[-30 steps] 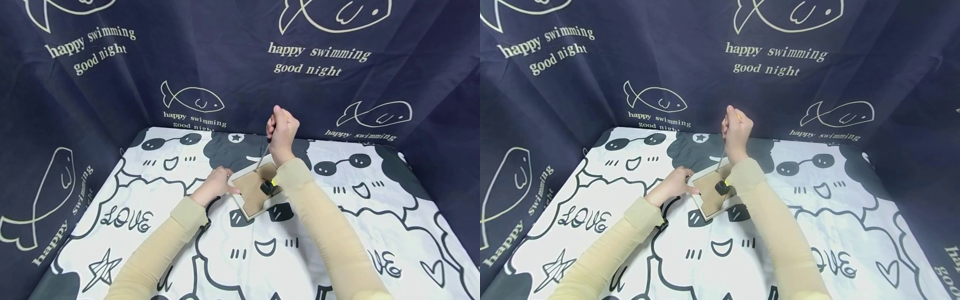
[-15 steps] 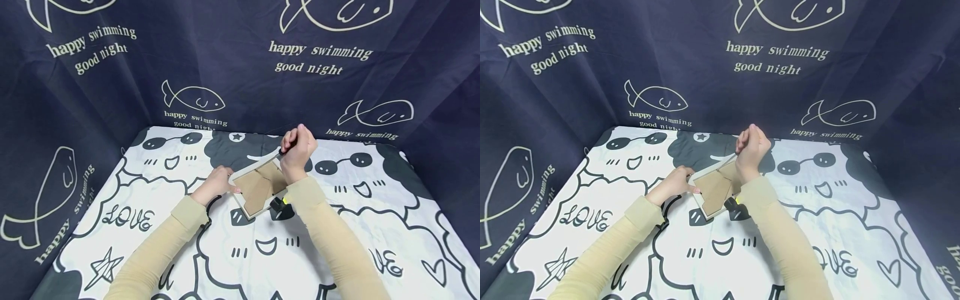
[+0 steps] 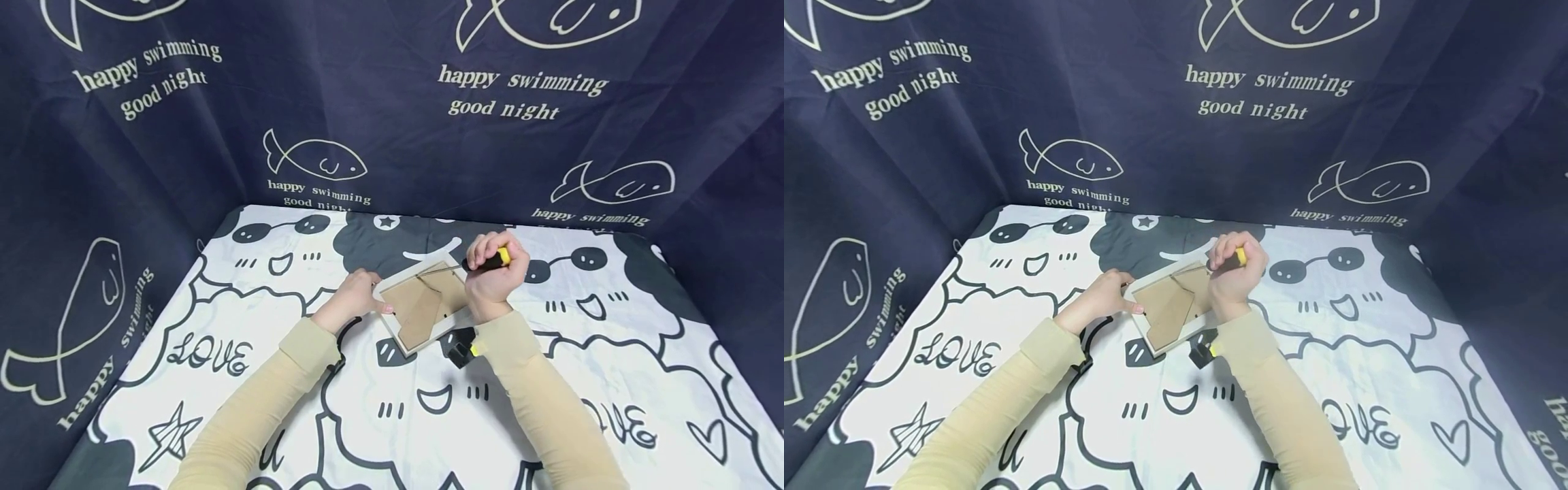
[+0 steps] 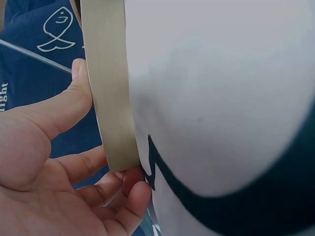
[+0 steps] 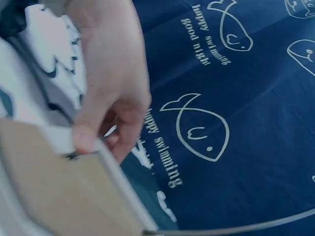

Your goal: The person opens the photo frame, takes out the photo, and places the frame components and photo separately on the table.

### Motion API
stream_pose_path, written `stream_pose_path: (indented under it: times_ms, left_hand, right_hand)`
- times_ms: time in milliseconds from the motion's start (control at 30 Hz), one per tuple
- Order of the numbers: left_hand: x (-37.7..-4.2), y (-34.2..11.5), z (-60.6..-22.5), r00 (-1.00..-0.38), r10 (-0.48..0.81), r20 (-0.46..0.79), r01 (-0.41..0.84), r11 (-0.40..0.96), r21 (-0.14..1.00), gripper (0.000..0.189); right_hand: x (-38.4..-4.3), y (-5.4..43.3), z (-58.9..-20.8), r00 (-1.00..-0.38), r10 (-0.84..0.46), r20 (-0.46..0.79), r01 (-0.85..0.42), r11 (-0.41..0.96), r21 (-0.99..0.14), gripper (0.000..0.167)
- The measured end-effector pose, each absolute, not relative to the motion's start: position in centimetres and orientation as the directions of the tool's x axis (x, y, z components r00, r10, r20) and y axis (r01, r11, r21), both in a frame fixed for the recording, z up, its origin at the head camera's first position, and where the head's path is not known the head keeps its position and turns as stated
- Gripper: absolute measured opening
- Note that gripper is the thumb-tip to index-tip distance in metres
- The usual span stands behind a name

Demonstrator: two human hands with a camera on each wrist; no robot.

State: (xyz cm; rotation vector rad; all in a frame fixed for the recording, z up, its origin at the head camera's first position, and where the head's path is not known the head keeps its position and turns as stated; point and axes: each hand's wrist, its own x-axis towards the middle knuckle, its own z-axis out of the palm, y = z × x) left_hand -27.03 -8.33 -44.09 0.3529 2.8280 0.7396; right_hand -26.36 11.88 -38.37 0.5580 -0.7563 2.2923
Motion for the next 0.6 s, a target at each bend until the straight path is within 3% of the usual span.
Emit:
stream_pose_path:
  times_ms: [200, 400, 600]
  left_hand:
    - [-27.0, -8.3, -43.9, -0.952, 0.275, -0.133, 0.174, 0.845, 0.506, 0.073]
    - [-27.0, -8.3, -43.9, -0.952, 0.272, -0.141, 0.164, 0.840, 0.518, 0.074]
    - [-27.0, -8.3, -43.9, -0.951, 0.281, -0.130, 0.176, 0.837, 0.518, 0.072]
  right_hand:
    - [-25.2, 12.6, -39.6, -0.684, 0.438, 0.583, -0.697, -0.627, -0.348, 0.032]
    - [-25.3, 12.6, -39.8, -0.670, 0.345, 0.658, -0.694, -0.606, -0.388, 0.033]
    - [-26.0, 12.8, -39.2, -0.713, 0.259, 0.652, -0.642, -0.616, -0.457, 0.031]
